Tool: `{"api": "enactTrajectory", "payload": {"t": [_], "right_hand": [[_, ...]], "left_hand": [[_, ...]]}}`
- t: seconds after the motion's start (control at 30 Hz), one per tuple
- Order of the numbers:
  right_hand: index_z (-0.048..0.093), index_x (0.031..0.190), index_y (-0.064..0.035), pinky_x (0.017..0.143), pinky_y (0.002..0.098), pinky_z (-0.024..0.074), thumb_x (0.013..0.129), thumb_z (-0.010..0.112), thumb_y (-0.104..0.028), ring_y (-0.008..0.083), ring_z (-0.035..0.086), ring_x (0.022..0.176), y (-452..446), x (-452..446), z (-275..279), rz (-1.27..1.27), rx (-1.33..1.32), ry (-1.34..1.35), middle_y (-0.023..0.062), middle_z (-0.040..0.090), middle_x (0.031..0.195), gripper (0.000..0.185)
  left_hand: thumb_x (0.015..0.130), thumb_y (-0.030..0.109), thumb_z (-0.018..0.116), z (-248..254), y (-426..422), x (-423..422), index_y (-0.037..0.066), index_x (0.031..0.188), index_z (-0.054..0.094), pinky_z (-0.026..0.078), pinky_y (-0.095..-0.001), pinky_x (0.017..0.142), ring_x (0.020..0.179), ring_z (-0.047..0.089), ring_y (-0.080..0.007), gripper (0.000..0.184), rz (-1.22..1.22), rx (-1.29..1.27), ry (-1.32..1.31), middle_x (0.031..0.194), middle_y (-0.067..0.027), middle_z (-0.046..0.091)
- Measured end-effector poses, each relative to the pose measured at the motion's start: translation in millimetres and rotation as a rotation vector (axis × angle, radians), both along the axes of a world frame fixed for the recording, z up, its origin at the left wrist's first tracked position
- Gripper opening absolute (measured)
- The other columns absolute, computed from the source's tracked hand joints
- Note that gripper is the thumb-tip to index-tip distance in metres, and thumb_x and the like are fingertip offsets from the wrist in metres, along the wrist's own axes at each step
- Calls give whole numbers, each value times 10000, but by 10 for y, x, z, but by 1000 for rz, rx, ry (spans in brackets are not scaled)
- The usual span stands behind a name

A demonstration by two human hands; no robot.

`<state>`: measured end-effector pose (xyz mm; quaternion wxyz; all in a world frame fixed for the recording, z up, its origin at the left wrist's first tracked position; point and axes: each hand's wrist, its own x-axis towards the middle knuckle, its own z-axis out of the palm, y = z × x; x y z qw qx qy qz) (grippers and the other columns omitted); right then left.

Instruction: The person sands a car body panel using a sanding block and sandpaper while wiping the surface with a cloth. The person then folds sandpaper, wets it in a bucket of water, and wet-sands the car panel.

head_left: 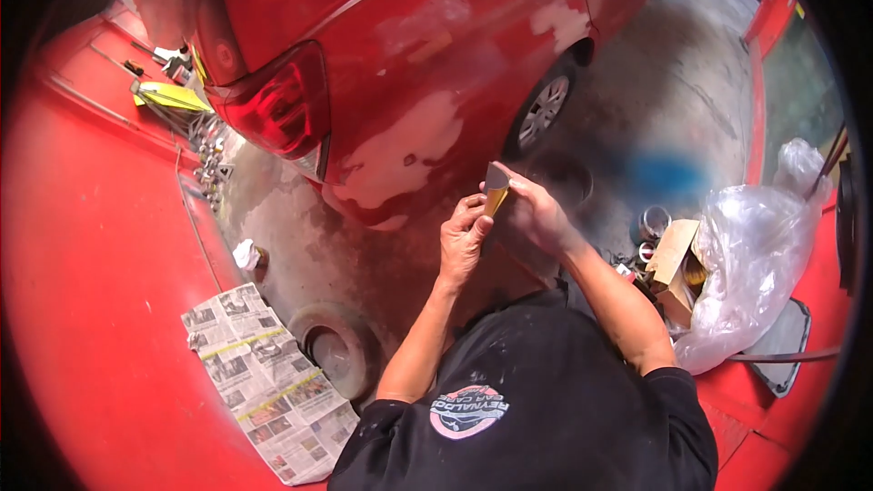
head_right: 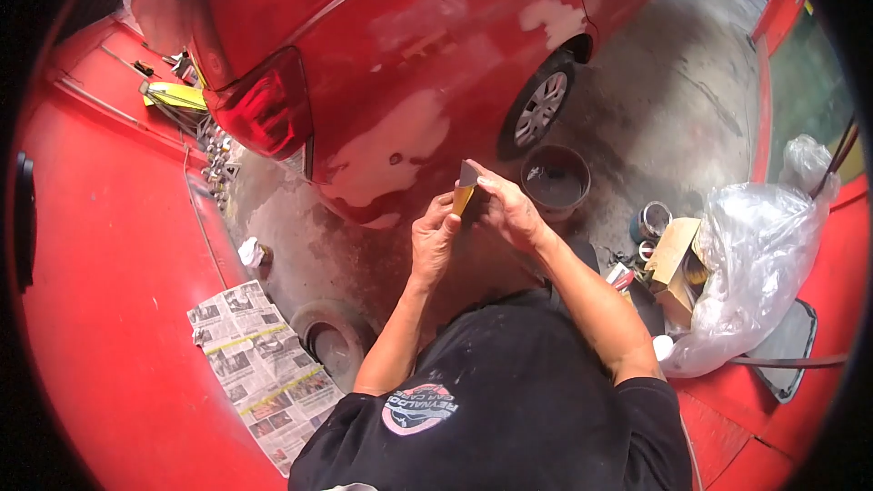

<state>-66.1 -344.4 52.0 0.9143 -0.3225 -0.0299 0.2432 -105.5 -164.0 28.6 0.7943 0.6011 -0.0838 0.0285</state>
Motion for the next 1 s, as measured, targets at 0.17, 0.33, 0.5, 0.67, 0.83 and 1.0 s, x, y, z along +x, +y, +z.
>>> {"api": "enactTrajectory", "payload": {"t": [0.17,0.33,0.5,0.67,0.83,1.0], "right_hand": [[393,1603,-13,1165,426,455,1093,497,-207,252,598,1312,-99,40,-77,70,13,-9,116,619,1407,555],[392,1613,-29,1156,396,460,1083,523,-202,227,602,1301,-144,60,-90,86,18,36,98,619,1403,573],[339,1681,-113,1093,402,468,1040,621,-301,190,601,1259,-196,52,-109,99,-221,-58,30,621,1376,725],[481,1586,14,1100,309,455,861,553,-100,167,603,1252,-436,196,-75,138,-438,-262,86,627,1463,737],[611,1439,44,1044,371,537,794,540,-60,242,707,1176,-618,321,8,165,-800,-472,157,749,1279,657],[681,1340,18,985,428,572,865,633,-154,359,751,1090,-472,275,111,97,-1328,-610,242,772,1142,507]], "left_hand": [[942,373,823,-39,37,24,15,1202,803,438,-332,1067,1277,556,-197,443,-44,-37,91,1330,-86,654],[938,343,832,-81,9,52,16,1220,797,438,-335,1082,1292,555,-194,433,-89,-66,112,1365,-86,647],[1000,166,774,-7,-47,39,10,1261,767,439,-358,1135,1294,590,-186,304,-92,71,63,1363,-82,681],[1033,114,710,-12,-12,79,-10,1243,726,504,-301,1016,1114,650,-123,244,-14,23,138,1219,-52,724],[1055,107,674,212,161,121,-15,1247,668,537,-255,900,1002,663,-89,228,14,100,121,1114,-45,734],[1052,97,676,199,175,106,-11,1252,667,536,-254,902,997,659,-85,227,15,107,116,1113,-38,730]]}}
